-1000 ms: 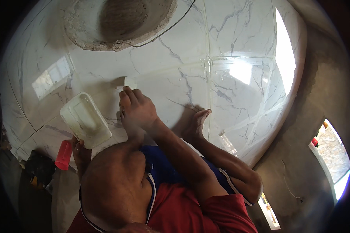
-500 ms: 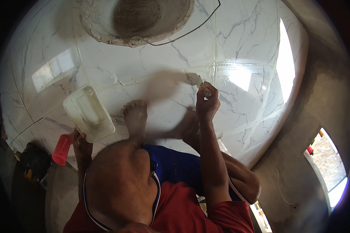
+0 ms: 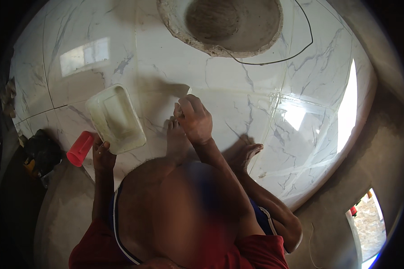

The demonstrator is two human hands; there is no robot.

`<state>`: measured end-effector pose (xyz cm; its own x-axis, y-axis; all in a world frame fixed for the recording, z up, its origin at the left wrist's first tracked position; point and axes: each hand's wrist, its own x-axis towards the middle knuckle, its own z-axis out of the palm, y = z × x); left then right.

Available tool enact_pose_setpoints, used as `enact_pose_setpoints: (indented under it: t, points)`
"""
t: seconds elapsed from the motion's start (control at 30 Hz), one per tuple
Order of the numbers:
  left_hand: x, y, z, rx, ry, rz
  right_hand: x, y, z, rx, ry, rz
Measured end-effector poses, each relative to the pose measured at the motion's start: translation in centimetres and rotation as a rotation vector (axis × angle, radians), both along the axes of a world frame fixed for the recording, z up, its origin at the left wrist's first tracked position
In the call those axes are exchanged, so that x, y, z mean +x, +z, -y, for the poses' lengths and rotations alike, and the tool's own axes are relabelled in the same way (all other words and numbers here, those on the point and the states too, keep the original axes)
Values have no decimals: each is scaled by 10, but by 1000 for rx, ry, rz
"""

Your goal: The person applies a white substance into the seams between floor tiles using a small tool, periodically dipping the tool into a small plastic container.

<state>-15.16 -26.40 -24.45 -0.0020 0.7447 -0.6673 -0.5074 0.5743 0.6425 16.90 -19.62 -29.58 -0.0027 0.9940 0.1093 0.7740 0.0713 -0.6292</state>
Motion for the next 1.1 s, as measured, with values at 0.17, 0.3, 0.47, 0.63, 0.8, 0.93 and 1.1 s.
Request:
enact_pose_setpoints:
  t: [0.17, 0.3, 0.47, 0.63, 0.8, 0.93, 1.1]
  points:
    - [0, 9, 10, 9, 61, -11, -28, -2, -13, -47, 42, -11]
    - [-4, 11, 18, 14, 101, -2, -55, 3, -21, -52, 171, -49]
    - [-10, 7, 29, 24, 148, 13, -45, 9, -20, 2, 265, -66]
    - [-7, 10, 32, 18, 188, 11, 4, 15, -24, 54, 299, -59]
    - [-2, 6, 37, 9, 212, 20, 5, 11, -24, 55, 444, 50]
    - [-2, 8, 39, 7, 168, -20, -8, 5, -25, 72, 556, 119]
    - [-6, 7, 40, 2, 165, -24, -32, 6, -16, 31, 688, 172]
